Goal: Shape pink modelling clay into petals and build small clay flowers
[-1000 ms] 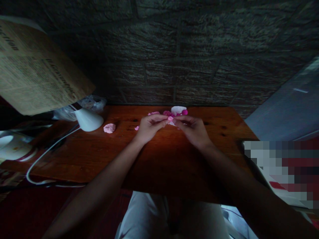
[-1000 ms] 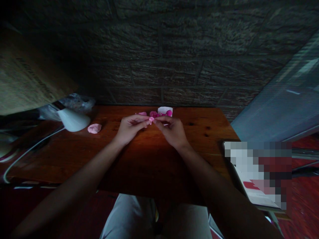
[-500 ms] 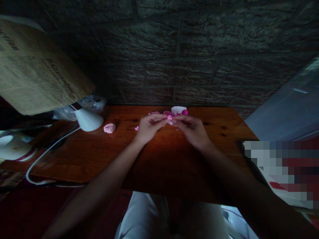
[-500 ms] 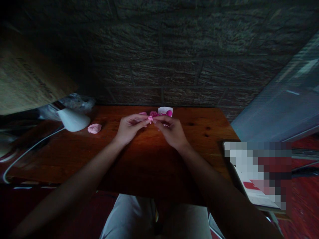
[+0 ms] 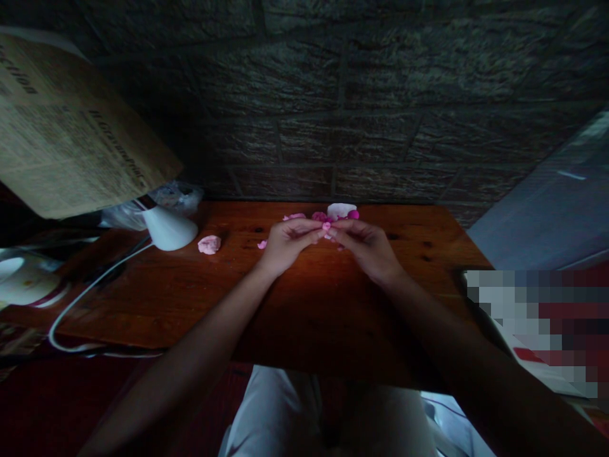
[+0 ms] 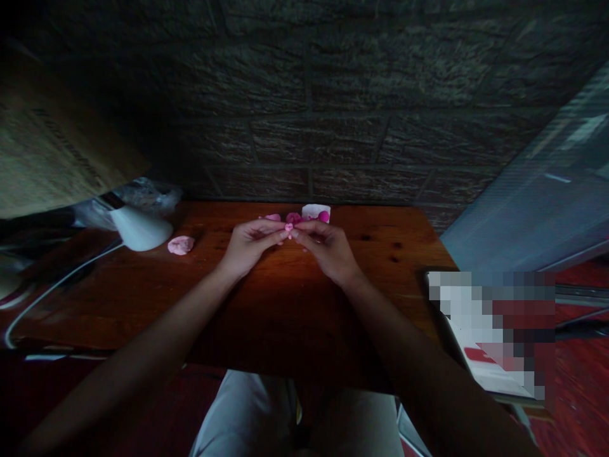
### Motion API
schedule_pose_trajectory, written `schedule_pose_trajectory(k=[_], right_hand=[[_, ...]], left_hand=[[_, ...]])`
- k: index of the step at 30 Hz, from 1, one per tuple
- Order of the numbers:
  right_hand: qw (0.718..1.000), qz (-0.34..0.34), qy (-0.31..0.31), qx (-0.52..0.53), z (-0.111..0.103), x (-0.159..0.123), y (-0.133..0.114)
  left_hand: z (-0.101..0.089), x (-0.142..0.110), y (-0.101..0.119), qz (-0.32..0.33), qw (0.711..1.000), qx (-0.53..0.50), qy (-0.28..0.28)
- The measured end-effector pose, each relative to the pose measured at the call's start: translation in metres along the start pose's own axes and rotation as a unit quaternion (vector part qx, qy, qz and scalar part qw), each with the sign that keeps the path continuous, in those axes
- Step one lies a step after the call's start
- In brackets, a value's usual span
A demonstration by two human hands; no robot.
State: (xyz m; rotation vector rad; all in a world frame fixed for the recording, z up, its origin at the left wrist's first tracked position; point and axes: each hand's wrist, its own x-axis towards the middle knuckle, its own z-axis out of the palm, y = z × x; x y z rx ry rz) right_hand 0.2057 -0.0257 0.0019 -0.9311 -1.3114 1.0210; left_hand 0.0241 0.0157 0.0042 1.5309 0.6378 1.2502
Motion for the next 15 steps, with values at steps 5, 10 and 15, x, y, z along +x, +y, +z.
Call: schedule_pose_trajectory(k=[5,10,15], right_hand=[[1.000,-0.009,0.001,-0.016,0.0010,-0.0006,-0.0020],[0.999,-0.008,0.002,-0.038,0.0031,-0.0014,-0.0021],[0.999,-0.013,0.008,-0.035,0.0041,-0.0022,-0.0012]], left_hand=[[0.0003,-0.0003,-0.0007,0.005,1.000,-0.009,0.003],[-0.0004,-0.0010,-0.0003,0.010,1.000,-0.002,0.003],[-0.0004,-0.0023,0.0003,-0.002,1.000,0.001,0.001]])
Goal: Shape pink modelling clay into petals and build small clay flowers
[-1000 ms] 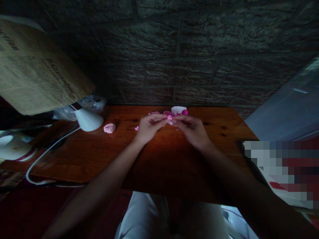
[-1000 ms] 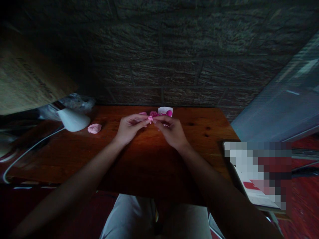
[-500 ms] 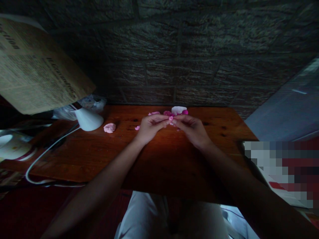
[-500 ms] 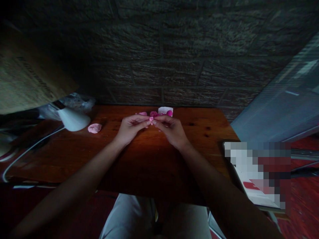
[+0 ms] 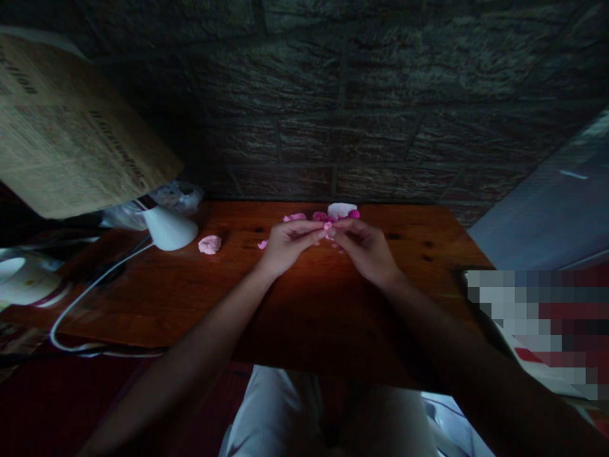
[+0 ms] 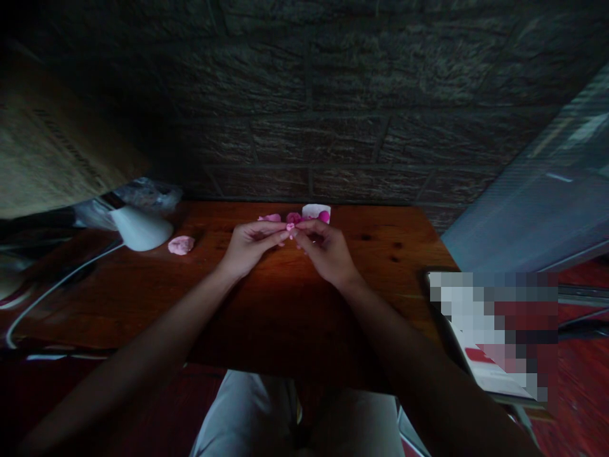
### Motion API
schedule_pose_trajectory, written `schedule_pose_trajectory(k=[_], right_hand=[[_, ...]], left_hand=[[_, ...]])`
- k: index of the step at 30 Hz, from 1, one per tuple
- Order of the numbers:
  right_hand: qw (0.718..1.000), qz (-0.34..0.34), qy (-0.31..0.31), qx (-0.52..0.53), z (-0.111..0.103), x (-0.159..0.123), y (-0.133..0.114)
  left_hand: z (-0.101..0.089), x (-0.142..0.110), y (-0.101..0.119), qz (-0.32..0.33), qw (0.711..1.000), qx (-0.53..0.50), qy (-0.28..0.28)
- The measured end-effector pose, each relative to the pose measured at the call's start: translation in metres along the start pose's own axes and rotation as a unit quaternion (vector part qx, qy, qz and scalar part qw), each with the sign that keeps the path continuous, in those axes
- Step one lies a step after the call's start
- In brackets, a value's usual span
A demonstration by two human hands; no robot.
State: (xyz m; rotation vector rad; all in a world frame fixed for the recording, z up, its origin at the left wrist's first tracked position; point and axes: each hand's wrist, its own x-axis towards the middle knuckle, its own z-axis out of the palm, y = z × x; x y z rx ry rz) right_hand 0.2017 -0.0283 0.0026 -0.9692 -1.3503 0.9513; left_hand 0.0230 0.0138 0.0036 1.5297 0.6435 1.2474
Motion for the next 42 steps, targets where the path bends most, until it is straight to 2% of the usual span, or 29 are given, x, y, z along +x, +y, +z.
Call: schedule_pose_trajectory(k=[9,13,23,28,34,42], right_hand=[[0.999,0.000,-0.027,0.021,-0.0022,-0.0003,-0.0071],[1.000,0.006,-0.017,0.021,-0.0027,0.0000,-0.0068],[0.998,0.018,-0.008,0.068,0.0036,-0.0025,-0.0056],[0.998,0.021,-0.010,0.053,0.0026,-0.0024,-0.0035],[0.998,0.029,-0.004,0.060,0.0011,-0.0017,-0.0030],[0.998,0.034,0.004,0.062,0.0010,-0.0012,-0.0044]], left_hand=[[0.0003,0.0032,-0.0012,-0.015,0.998,-0.051,0.014],[0.0016,0.0033,-0.0015,-0.042,0.997,-0.072,0.009],[0.0035,0.0027,-0.0069,-0.066,0.993,-0.091,0.029],[0.0049,0.0029,-0.0048,-0.069,0.990,-0.115,0.033],[0.0054,0.0027,-0.0029,-0.082,0.986,-0.142,0.011],[0.0078,0.0025,-0.0020,-0.104,0.983,-0.152,0.015]])
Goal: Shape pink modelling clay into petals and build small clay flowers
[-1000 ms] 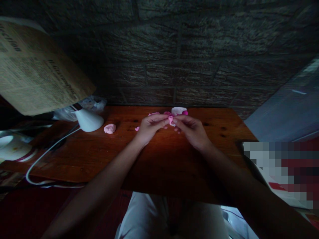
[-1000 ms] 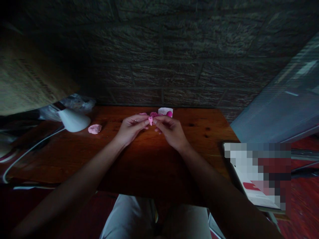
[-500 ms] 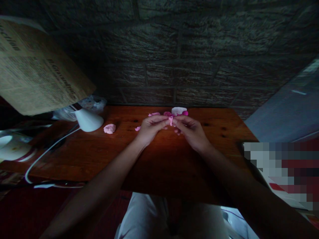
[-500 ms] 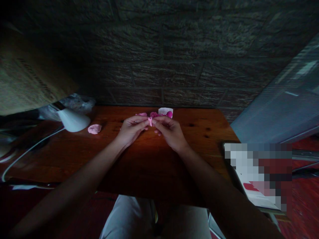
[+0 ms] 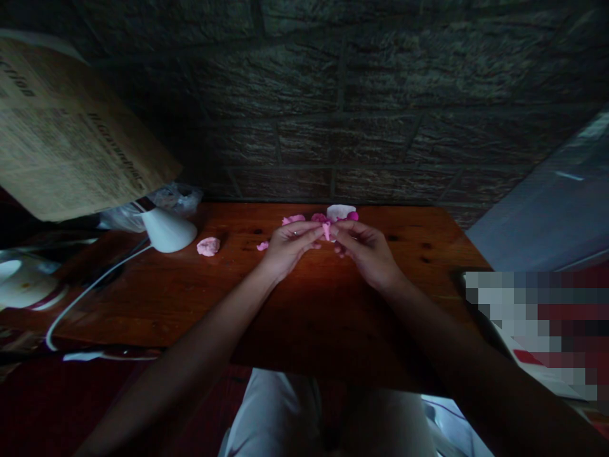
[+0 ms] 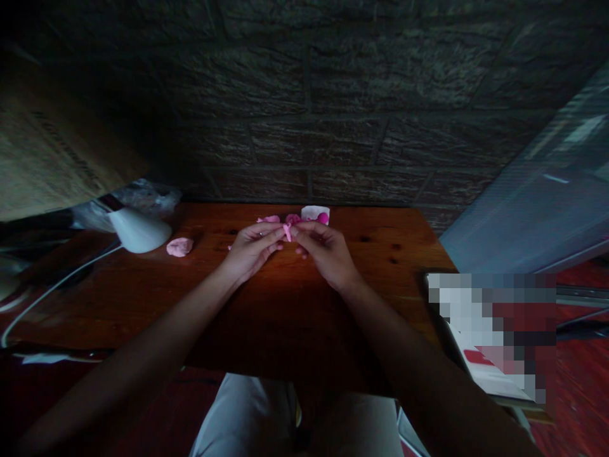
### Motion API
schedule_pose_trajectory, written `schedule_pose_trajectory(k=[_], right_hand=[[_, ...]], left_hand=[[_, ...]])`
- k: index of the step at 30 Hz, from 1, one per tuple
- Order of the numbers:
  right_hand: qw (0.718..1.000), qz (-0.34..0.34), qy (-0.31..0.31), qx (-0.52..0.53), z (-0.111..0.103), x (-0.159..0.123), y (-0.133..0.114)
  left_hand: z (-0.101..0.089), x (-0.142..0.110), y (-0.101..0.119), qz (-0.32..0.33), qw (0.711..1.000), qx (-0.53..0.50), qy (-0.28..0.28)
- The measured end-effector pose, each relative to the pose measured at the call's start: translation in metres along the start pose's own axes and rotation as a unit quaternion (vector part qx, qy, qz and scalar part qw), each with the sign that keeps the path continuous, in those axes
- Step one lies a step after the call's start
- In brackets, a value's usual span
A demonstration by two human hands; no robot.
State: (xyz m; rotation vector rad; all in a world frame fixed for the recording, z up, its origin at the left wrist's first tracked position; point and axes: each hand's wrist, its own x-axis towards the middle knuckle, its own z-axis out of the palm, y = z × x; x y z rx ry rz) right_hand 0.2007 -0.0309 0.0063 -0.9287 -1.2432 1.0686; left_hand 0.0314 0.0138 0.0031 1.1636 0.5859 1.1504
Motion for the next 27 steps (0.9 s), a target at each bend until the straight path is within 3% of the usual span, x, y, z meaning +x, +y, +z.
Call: schedule_pose_trajectory(k=[13,27], right_hand=[[0.994,-0.065,0.044,-0.073,0.012,-0.007,-0.003],[0.997,-0.063,0.018,-0.048,0.012,-0.007,0.000]], left_hand=[[-0.001,0.000,-0.006,0.033,0.999,0.042,0.011],[0.000,0.000,-0.002,0.070,0.997,0.042,0.014]])
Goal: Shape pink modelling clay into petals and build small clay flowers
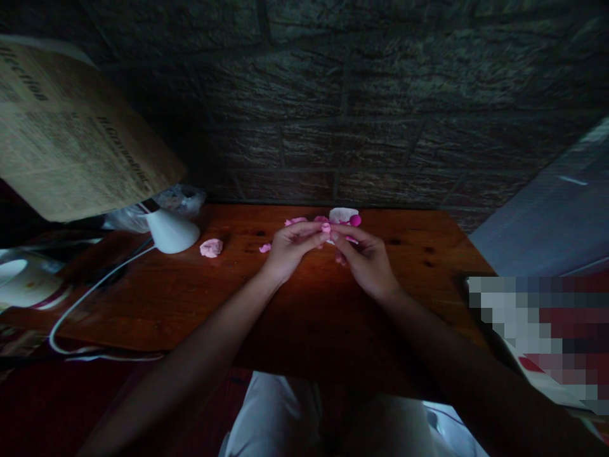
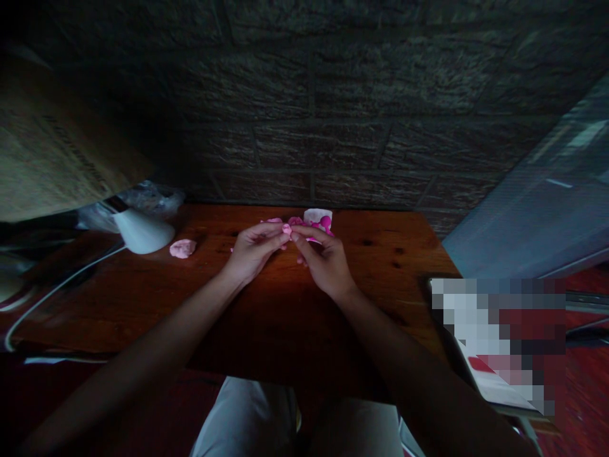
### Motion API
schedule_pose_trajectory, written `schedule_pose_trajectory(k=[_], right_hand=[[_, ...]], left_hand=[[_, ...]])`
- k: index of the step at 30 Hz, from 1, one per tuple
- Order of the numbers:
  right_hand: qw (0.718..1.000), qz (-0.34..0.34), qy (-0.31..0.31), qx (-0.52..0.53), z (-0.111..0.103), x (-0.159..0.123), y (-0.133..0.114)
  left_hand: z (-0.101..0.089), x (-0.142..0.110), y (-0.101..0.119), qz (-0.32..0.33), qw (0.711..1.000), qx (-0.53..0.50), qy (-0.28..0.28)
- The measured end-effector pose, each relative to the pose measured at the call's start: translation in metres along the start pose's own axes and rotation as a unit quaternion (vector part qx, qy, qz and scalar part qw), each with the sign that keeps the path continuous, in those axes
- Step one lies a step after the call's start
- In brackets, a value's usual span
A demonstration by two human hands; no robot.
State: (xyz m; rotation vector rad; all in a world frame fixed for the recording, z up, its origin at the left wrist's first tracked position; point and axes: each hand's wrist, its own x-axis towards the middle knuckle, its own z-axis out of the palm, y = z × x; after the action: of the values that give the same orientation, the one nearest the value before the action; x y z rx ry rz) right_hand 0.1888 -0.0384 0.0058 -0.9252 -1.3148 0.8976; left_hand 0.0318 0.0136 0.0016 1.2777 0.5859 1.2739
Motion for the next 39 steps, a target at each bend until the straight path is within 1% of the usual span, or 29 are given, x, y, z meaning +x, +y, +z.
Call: schedule_pose_trajectory(k=[6,9,12,16,20,25,29,31,33,37,39], right_hand=[[0.999,-0.015,-0.015,-0.026,0.004,-0.003,0.003],[1.000,-0.015,-0.003,-0.027,0.005,-0.003,0.003],[0.999,-0.030,0.012,-0.028,0.004,-0.003,0.001],[0.998,-0.048,0.024,-0.033,0.003,-0.003,0.000],[0.998,-0.042,0.027,-0.024,0.003,-0.003,0.001],[0.999,-0.031,0.026,-0.027,0.003,-0.002,0.002],[0.999,-0.020,0.028,-0.017,0.004,-0.002,0.000],[1.000,-0.012,0.025,-0.002,0.004,-0.002,-0.001],[1.000,-0.007,0.023,0.012,0.003,-0.002,-0.002],[1.000,-0.011,0.016,0.024,0.001,0.000,-0.003],[1.000,-0.013,0.010,0.016,0.000,0.000,-0.004]], left_hand=[[-0.004,0.000,0.004,0.032,0.998,0.043,0.009],[-0.004,0.000,0.009,0.062,0.994,0.088,0.007],[-0.005,0.000,0.012,0.099,0.987,0.127,-0.003],[-0.006,0.001,0.012,0.112,0.981,0.159,-0.019],[-0.007,0.002,0.011,0.141,0.974,0.173,-0.032],[-0.009,0.000,0.009,0.186,0.956,0.227,-0.026],[-0.010,-0.003,0.007,0.221,0.932,0.285,-0.033],[-0.010,-0.004,0.005,0.232,0.925,0.299,-0.039],[-0.009,-0.005,0.003,0.232,0.928,0.288,-0.044],[-0.008,-0.003,0.001,0.196,0.948,0.247,-0.036],[-0.007,-0.003,0.001,0.187,0.953,0.238,-0.028]])
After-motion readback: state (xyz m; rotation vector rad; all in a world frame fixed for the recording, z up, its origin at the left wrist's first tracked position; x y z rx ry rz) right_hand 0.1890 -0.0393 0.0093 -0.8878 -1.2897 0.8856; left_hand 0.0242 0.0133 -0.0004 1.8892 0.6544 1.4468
